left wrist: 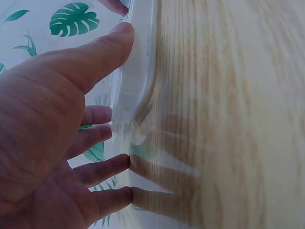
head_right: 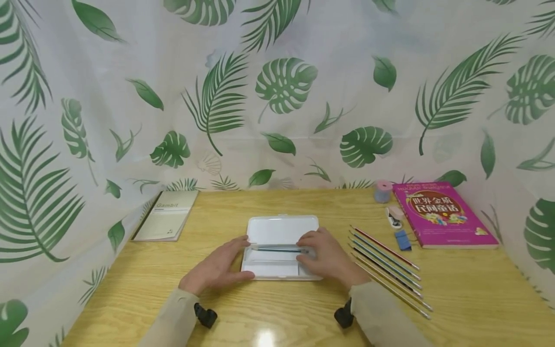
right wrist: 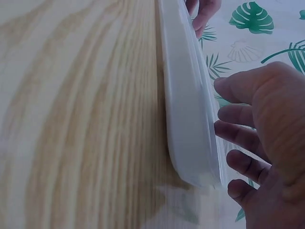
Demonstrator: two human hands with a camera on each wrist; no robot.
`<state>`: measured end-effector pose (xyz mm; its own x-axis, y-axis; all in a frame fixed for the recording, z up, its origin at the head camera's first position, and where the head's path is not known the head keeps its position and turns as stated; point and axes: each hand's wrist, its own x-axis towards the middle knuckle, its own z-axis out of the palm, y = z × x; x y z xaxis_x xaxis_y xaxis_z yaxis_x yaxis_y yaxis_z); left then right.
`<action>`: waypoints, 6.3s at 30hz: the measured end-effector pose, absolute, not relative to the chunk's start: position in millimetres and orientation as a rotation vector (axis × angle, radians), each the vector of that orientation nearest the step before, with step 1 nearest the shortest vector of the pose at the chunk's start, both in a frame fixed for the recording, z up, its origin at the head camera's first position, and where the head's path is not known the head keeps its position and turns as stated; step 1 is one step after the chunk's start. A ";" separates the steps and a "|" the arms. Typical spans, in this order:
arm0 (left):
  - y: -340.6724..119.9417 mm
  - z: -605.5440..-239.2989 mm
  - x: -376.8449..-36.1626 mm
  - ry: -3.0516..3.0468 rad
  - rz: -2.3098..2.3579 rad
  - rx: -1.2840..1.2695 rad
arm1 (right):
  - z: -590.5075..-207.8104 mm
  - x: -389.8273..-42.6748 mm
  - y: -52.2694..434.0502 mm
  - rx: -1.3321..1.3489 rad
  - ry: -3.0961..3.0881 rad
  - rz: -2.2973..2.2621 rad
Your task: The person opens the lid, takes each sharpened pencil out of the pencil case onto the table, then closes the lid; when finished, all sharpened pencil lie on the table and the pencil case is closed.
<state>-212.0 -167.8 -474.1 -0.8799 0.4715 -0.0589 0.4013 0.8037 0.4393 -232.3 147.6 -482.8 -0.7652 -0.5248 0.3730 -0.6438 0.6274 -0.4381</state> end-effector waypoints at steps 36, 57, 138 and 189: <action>-168.4 -474.7 -212.0 2.817 0.644 0.723 | -490.3 -224.8 145.8 1.009 -2.685 0.676; -168.7 -476.6 -212.2 2.831 0.642 0.738 | -485.5 -221.7 154.3 0.994 -2.747 0.831; -169.1 -475.6 -209.4 2.838 0.639 0.757 | -491.7 -76.7 310.8 -0.169 -2.729 0.941; -167.7 -474.6 -210.7 2.824 0.646 0.720 | -483.9 -98.2 302.9 0.225 -2.747 0.828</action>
